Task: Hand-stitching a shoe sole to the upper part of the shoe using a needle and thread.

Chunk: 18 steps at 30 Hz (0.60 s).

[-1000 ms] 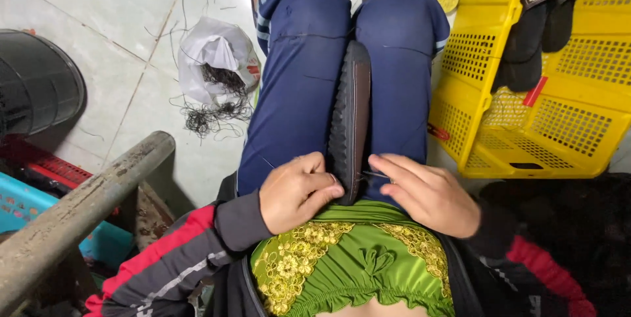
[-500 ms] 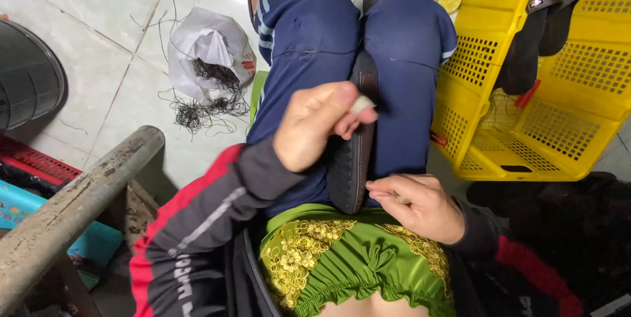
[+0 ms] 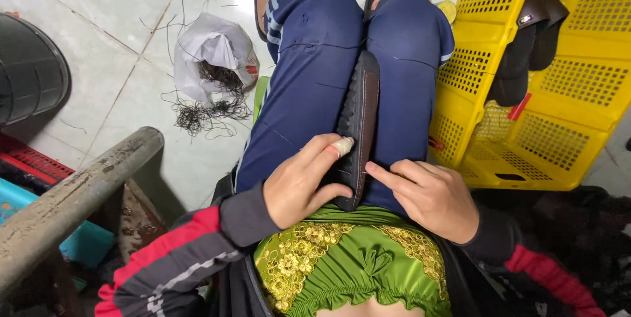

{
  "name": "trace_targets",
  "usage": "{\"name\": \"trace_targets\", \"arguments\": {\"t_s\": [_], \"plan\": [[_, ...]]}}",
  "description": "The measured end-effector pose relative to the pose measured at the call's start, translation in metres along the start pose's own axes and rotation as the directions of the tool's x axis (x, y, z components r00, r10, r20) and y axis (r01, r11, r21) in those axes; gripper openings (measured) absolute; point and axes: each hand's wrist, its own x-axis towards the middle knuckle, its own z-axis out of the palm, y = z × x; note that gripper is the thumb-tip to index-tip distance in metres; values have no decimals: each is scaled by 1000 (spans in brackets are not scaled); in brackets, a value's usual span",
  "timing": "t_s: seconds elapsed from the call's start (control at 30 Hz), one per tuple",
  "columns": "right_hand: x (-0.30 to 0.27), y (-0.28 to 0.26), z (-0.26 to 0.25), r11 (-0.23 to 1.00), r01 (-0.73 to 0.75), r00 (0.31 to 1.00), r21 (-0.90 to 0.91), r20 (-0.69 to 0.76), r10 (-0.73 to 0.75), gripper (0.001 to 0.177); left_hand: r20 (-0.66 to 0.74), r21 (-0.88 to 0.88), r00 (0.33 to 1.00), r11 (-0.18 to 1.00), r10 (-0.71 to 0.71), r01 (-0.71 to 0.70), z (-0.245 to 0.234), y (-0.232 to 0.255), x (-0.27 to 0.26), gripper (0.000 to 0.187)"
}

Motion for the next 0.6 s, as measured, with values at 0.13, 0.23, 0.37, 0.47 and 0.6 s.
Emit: {"name": "trace_targets", "arguments": {"t_s": [0.13,0.23,0.37,0.47,0.6], "plan": [[-1,-2,-7,996,-15,999,-93,42,19,45,84,47,993,995,-87,83,9,-5,3,50],[-5,-3,-8,987,-8,997,-159,80,21,47,96,42,992,996,-80,76,13,-12,2,50],[-6,0,10,973,50,997,-225,73,-34,45,41,-25,997,998,-60,61,18,-15,5,46],[-2,6,33,981,58,998,-187,36,-52,34,25,-9,999,1000,-27,27,18,-22,6,47],[-5,5,38,988,140,990,-66,24,-139,25,50,-6,998,1000,27,-27,12,-13,1,45]]}}
